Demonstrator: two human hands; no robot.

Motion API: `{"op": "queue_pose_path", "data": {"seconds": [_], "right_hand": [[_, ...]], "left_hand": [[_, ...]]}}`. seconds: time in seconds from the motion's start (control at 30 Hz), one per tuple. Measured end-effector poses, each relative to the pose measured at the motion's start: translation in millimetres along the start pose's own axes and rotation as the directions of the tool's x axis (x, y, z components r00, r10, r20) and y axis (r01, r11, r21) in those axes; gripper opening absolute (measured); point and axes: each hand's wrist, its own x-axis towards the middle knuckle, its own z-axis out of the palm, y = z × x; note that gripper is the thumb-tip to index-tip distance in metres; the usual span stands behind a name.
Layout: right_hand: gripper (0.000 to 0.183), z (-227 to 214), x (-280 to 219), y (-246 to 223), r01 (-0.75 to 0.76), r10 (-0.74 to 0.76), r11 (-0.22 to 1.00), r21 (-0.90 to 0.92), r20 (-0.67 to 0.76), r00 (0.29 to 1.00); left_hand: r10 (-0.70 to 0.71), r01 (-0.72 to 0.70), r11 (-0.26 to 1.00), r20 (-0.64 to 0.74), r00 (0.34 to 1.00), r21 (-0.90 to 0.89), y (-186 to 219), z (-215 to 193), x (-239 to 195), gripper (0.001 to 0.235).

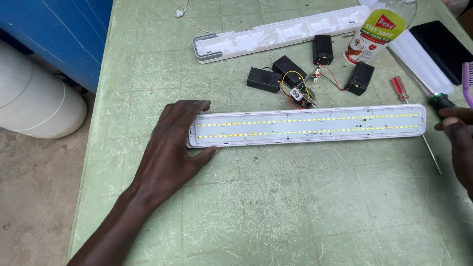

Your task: Cleaning an LED strip by applying a liquid solution and scrubbing it with a toothbrush on a workbench.

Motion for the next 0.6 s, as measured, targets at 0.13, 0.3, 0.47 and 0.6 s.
{"op": "queue_pose_path", "data": {"seconds": [0.13, 0.3, 0.47, 0.6], "right_hand": [[0.017, 1.4, -1.5, -49.2, -0.154, 0.159, 0.982, 0.107, -0.037, 0.987], [0.020, -2.9, 1.9, -80.7, -0.230, 0.234, 0.954, 0.193, 0.001, 0.972], [0.018, -2.1, 4.8, -101.5, -0.418, 0.424, 0.863, 0.283, 0.042, 0.905], [0.012, -4.5, 4.8, -95.3, -0.410, 0.409, 0.831, 0.375, 0.084, 0.908]], "left_hand": [[0.037, -0.035, 0.998, -0.039, 0.999, 0.056, -3.7, 0.4, -0.7, 0.068], [0.041, -0.038, 0.995, -0.033, 0.999, 0.087, -0.7, -2.6, 1.6, 0.062], [-0.005, 0.006, 1.000, -0.037, 0.999, 0.020, 9.1, -5.2, 3.3, 0.048], [-0.033, 0.033, 0.999, -0.058, 0.998, 0.000, 8.5, -4.8, 2.0, 0.050]]}}
